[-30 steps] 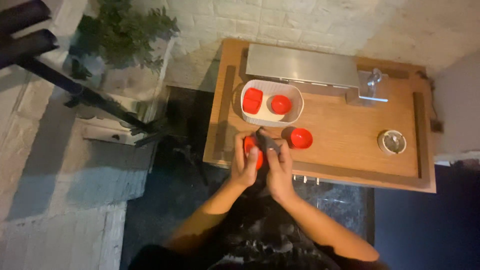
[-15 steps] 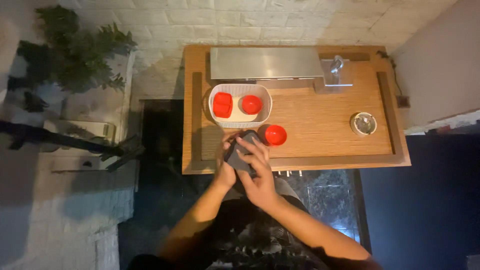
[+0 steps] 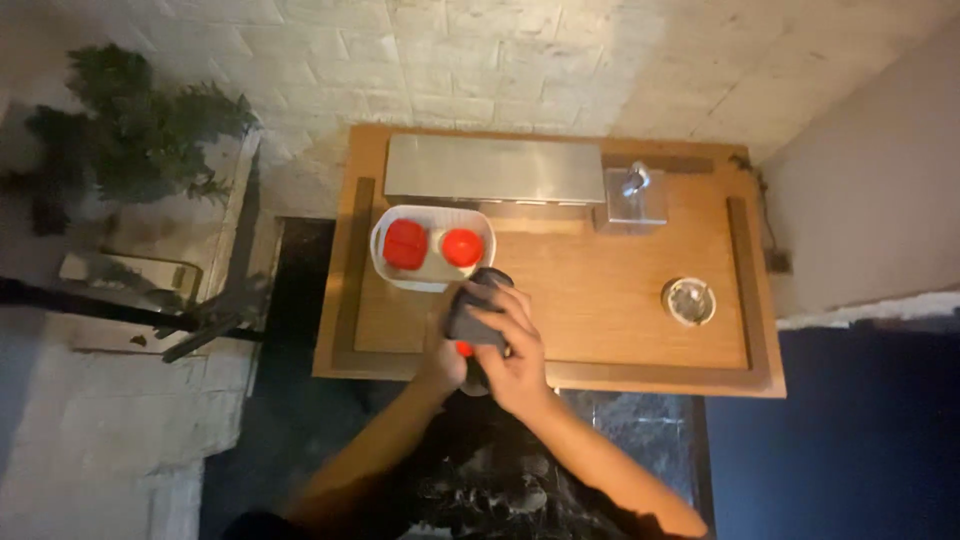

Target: Cleaning red condiment containers with a cloth at a condiment station.

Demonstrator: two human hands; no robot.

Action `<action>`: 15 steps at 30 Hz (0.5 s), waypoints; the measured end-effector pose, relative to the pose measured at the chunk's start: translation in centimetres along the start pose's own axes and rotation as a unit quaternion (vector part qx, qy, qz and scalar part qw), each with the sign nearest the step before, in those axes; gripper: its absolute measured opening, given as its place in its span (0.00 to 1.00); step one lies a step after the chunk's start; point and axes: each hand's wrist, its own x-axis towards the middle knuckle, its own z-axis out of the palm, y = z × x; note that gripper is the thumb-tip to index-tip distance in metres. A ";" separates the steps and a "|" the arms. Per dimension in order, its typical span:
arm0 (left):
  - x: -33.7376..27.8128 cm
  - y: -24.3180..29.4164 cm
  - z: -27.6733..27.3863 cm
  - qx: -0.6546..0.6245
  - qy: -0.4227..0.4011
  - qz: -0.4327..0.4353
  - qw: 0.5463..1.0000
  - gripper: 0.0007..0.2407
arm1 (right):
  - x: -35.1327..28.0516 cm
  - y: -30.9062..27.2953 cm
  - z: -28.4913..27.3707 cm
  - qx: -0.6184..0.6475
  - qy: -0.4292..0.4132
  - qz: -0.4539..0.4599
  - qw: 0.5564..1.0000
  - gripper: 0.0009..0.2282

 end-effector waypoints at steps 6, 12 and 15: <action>2.0 -1.5 4.5 0.193 -0.015 0.096 0.976 0.16 | 0.2 2.7 -5.1 0.149 0.098 0.207 0.962 0.14; 4.8 -0.1 9.7 0.208 -0.059 0.066 0.974 0.16 | 0.2 6.8 -11.1 0.051 0.029 0.039 0.998 0.11; 5.6 -2.4 10.1 0.315 -0.040 0.168 0.933 0.19 | -0.8 10.4 -11.9 0.115 0.077 0.158 0.978 0.10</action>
